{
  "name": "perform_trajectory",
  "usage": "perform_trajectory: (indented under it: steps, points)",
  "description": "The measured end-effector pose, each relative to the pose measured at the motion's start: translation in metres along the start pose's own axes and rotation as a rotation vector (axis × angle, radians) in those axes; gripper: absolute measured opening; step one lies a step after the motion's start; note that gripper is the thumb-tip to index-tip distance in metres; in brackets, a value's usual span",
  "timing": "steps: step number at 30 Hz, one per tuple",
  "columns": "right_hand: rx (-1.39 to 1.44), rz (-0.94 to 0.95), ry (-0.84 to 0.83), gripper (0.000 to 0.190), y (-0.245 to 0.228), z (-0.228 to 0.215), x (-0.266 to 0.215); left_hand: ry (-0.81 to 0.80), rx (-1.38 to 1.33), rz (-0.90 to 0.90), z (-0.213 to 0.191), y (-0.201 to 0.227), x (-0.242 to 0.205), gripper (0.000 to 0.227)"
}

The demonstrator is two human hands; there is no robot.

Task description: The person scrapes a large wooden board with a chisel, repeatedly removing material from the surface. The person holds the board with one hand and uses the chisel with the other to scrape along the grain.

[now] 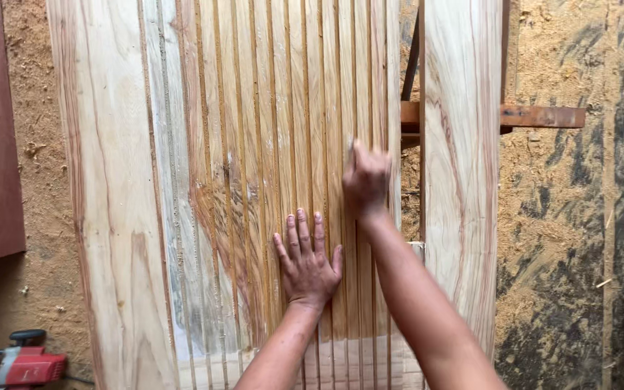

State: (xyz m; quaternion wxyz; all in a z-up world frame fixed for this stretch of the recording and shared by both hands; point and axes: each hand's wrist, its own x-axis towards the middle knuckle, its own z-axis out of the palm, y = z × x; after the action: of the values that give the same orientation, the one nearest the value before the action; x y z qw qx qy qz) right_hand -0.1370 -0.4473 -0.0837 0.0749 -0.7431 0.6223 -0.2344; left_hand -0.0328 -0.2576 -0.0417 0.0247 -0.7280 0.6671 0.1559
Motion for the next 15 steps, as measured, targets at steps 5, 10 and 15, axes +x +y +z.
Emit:
perform_trajectory:
  steps: [5,10,15]
  points:
    - [0.103,0.092,-0.027,0.027,0.024,0.041,0.059,-0.001,0.015,-0.001,0.002,-0.003,-0.002,0.079]
    - [0.104,0.019,0.002,0.018,0.013,0.009,0.013,0.032,-0.039,-0.006,-0.009,-0.001,0.002,0.080]
    - [0.043,0.036,-0.046,0.026,0.016,0.029,0.035,0.044,-0.044,0.003,-0.002,-0.002,0.004,0.080]
